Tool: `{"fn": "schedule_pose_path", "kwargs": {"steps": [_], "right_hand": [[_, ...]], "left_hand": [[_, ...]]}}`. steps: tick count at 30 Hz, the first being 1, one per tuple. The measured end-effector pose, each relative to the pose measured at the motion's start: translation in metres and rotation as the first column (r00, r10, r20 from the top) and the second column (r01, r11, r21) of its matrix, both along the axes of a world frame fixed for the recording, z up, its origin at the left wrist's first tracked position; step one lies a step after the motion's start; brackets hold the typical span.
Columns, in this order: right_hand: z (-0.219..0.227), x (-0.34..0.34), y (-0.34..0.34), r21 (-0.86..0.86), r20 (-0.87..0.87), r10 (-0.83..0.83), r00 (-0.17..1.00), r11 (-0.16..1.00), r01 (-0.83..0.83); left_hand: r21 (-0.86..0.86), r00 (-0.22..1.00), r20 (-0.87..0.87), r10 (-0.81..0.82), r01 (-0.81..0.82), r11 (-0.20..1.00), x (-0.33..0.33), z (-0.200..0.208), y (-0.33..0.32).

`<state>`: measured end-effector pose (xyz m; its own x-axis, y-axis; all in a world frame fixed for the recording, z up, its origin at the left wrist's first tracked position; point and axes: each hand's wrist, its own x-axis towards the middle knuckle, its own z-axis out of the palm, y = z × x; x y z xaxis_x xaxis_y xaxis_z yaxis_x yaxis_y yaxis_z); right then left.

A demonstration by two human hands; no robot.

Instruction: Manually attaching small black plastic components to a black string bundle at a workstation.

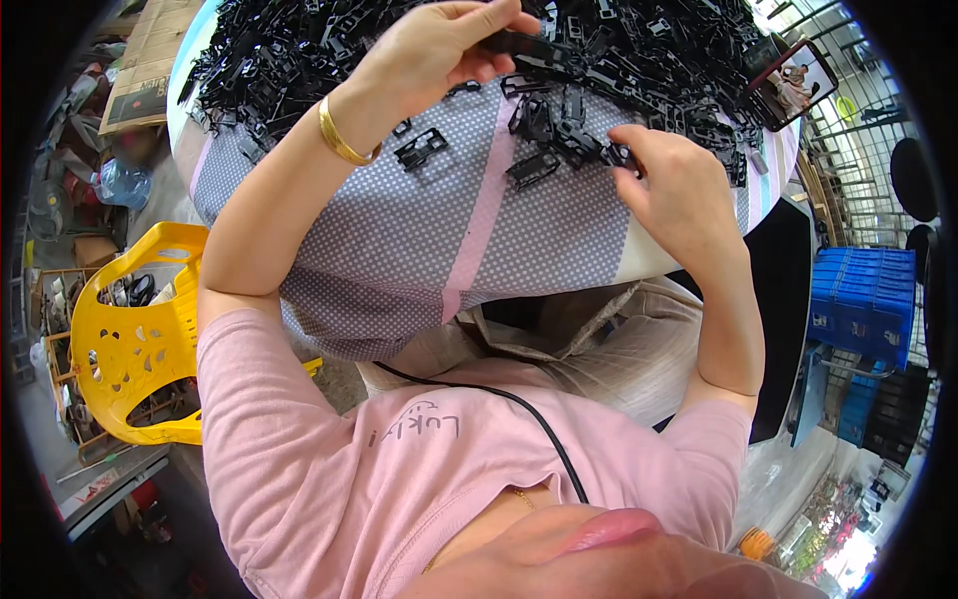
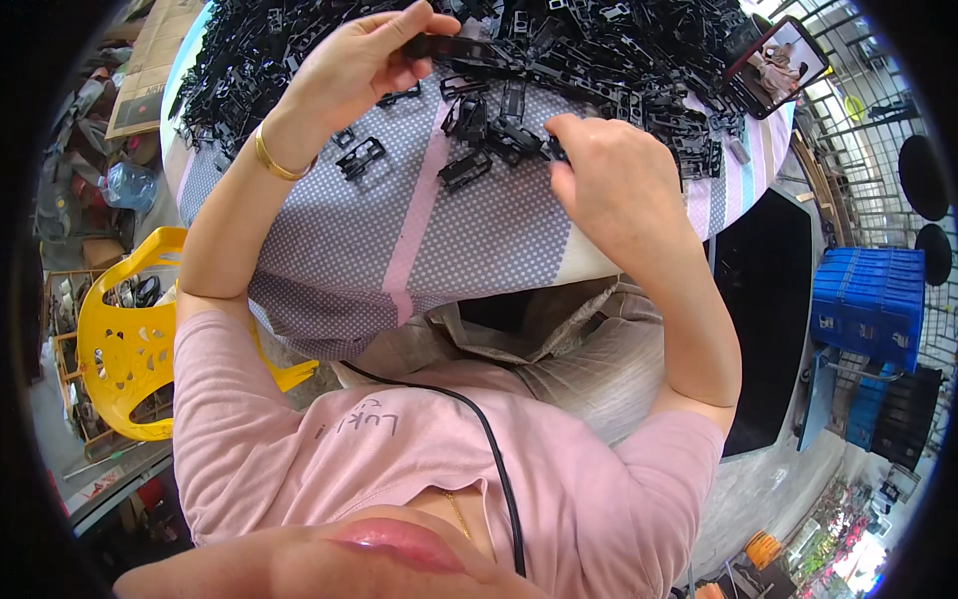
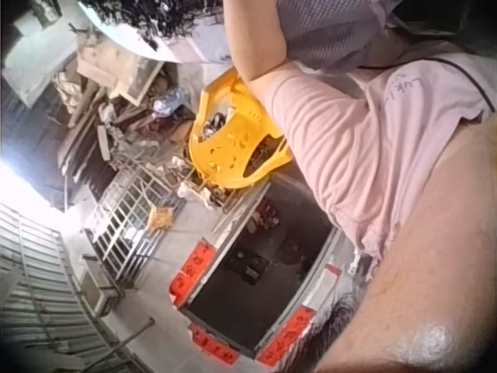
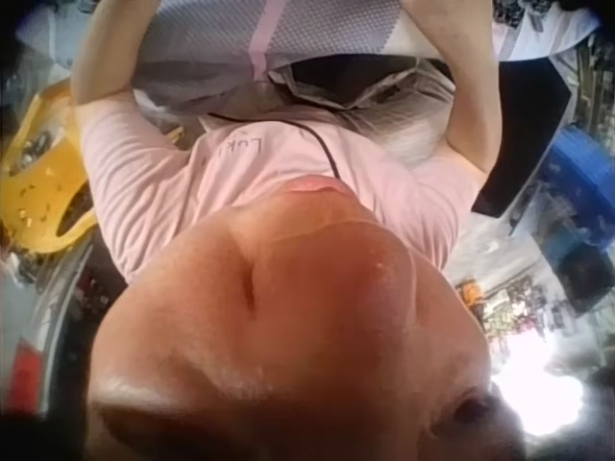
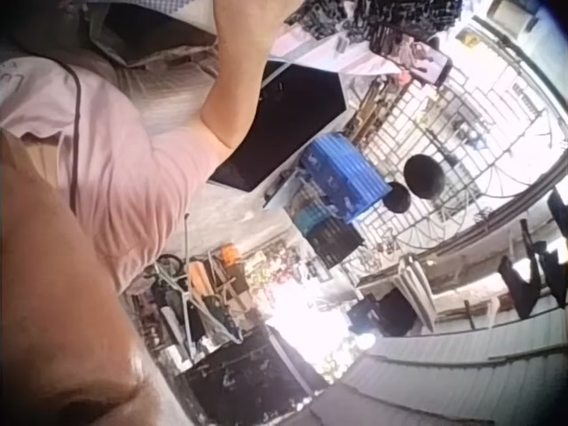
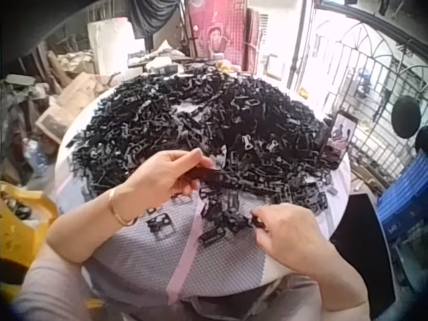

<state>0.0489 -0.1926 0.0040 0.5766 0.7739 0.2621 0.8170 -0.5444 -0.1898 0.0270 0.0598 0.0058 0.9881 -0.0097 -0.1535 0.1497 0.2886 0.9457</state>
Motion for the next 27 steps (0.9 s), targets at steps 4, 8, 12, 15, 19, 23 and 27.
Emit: {"fn": "schedule_pose_path", "kwargs": {"steps": [4,8,12,15,19,23,27], "right_hand": [[0.004,0.01,-0.003,0.192,-0.076,0.017,0.997,0.981,-0.002],[0.021,0.008,-0.001,0.374,-0.394,0.177,0.902,0.927,-0.018],[0.011,0.005,0.011,0.438,-0.445,0.217,0.869,0.899,0.0],[0.007,0.005,0.014,0.508,-0.481,0.217,0.849,0.859,0.068],[0.005,0.008,0.017,0.547,-0.423,0.177,0.889,0.832,0.095],[0.0,0.007,0.022,0.564,-0.285,0.08,0.955,0.82,0.1],[-0.001,0.005,0.023,0.571,-0.155,0.062,0.986,0.82,0.038]], "left_hand": [[-0.009,0.99,0.112,-0.087,0.088,0.996,-0.002,-0.01,-0.009],[0.01,0.978,0.148,-0.147,0.147,0.989,-0.011,-0.013,-0.022],[-0.069,0.987,0.092,-0.13,0.136,0.988,-0.016,-0.015,-0.031],[-0.074,0.989,0.082,-0.12,0.126,0.989,-0.017,-0.013,-0.034],[-0.094,0.99,0.08,-0.117,0.124,0.988,-0.019,-0.015,-0.038],[-0.058,0.992,0.093,-0.09,0.095,0.994,-0.021,-0.013,-0.04],[-0.005,0.989,0.125,-0.077,0.078,0.997,-0.023,-0.012,-0.04]]}}
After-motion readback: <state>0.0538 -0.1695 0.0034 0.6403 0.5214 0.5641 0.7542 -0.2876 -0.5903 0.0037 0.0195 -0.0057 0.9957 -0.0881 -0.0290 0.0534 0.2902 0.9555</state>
